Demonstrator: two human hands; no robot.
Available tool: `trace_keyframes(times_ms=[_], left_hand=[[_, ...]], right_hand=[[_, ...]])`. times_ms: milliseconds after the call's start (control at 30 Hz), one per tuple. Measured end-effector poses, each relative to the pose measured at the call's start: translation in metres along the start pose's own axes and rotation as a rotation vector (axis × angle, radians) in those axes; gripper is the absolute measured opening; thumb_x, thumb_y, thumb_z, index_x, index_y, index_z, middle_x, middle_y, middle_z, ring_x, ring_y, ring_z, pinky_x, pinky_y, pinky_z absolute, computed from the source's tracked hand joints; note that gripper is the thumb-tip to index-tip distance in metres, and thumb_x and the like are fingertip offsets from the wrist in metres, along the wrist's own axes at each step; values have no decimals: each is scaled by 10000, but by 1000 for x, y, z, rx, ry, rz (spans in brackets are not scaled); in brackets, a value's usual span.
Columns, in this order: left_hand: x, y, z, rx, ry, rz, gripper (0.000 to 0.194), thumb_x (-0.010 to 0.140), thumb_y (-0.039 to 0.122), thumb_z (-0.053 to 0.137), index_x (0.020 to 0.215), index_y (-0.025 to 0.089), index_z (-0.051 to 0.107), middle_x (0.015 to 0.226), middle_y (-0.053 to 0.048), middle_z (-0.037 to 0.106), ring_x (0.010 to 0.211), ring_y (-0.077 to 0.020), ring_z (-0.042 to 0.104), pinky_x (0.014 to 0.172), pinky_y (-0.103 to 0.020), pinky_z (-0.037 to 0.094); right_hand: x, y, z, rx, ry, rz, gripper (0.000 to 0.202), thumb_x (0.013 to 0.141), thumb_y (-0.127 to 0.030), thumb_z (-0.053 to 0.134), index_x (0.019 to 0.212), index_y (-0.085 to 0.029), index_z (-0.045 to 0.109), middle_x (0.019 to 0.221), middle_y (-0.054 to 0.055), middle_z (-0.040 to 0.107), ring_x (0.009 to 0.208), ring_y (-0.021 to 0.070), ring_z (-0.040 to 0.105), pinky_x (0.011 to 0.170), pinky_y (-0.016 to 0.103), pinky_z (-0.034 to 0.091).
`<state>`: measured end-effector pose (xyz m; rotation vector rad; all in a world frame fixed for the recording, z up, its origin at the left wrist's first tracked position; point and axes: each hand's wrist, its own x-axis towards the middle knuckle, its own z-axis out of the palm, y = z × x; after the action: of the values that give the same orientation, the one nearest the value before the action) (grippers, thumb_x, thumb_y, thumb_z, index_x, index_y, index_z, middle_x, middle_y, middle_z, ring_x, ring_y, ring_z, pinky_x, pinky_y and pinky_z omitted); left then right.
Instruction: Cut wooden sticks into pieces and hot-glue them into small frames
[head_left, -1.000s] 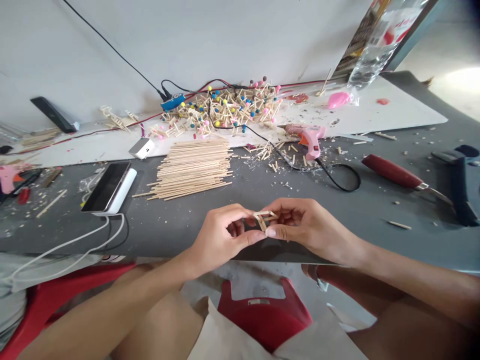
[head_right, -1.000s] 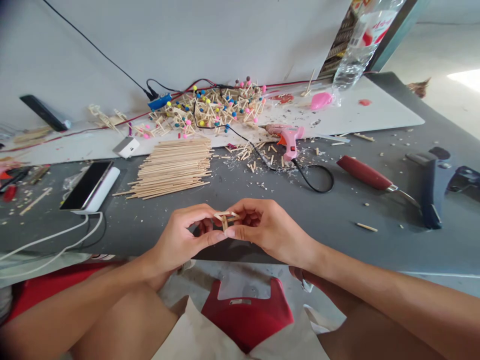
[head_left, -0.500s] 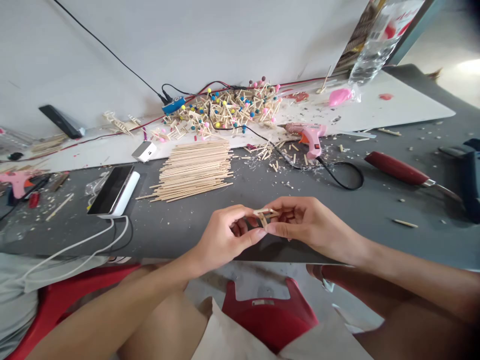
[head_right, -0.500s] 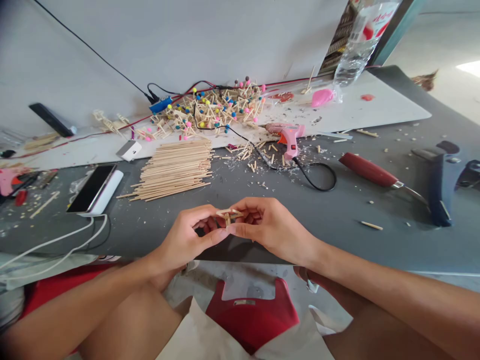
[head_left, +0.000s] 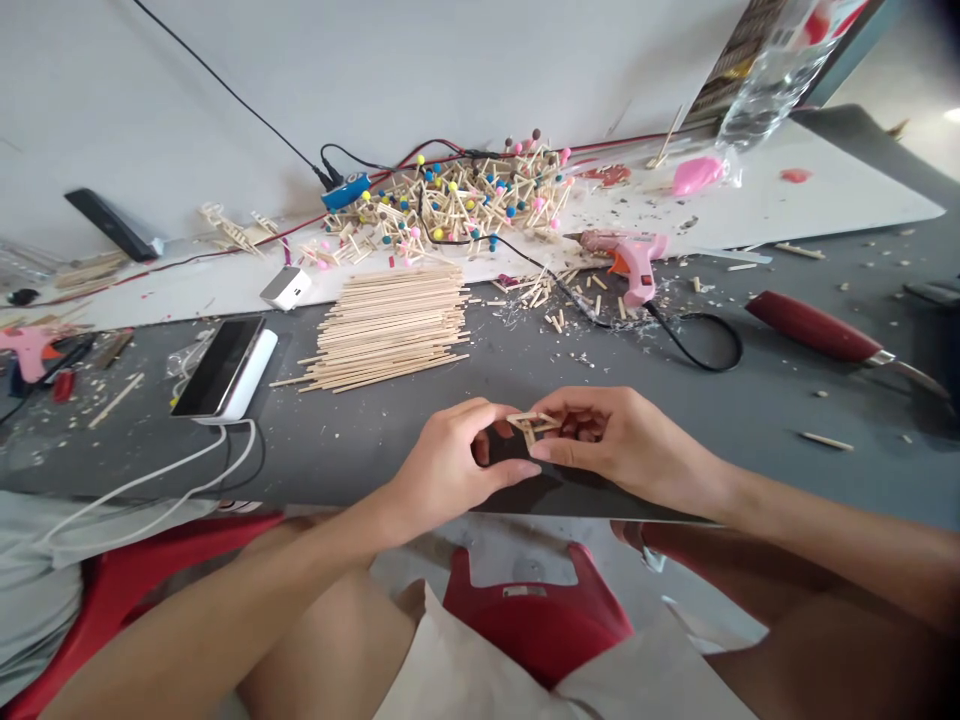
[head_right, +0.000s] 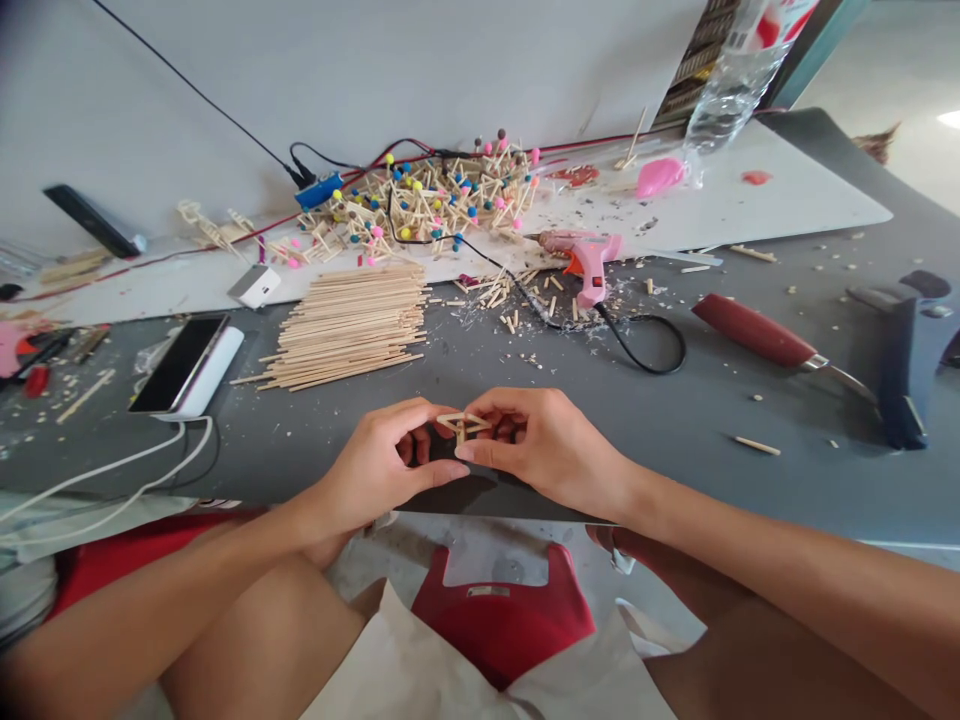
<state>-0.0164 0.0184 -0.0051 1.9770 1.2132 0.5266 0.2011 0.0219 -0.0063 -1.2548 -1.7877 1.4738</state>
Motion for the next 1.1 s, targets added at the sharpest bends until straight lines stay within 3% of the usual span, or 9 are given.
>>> trace_keyframes(times_ms=[200,400,700,933,1100], left_hand=[[-1,1,3,-106,12,10,336,809,474,730,958,173,725,762,-14,619,627,-100,516,567,-206,406],[1,1,3,-207,-43,-34,349,775,468,764,945,165,724,816,-24,658,646,-102,549,578,-208,432],[0,4,1,-166,83,25,284,832,439,720,901,164,746,778,-35,668,624,-100,555,582,-215,448],[-2,5,2,-186,126,16,314,828,399,725,1045,172,725,823,-34,665,613,-89,553,560,-202,472],[-4,8,2,-162,133,64,206,826,325,717,935,150,713,845,-44,662,600,-83,564,546,-200,480]], right_hand=[[-3,0,1,134,-58,13,309,780,-416,743,988,-189,716,863,36,713,754,159,614,671,266,493],[-2,2,1,233,-61,32,364,770,-446,751,1015,-179,713,900,60,717,793,181,637,706,298,513],[-1,3,-1,328,-68,43,465,784,-455,753,1145,-164,723,910,87,703,755,165,600,588,264,475],[0,4,-3,361,-71,28,420,836,-434,716,1162,-170,718,836,48,675,641,107,517,570,250,449],[0,4,-4,318,-55,21,391,839,-437,704,1134,-181,728,834,47,690,650,124,558,573,263,467]])
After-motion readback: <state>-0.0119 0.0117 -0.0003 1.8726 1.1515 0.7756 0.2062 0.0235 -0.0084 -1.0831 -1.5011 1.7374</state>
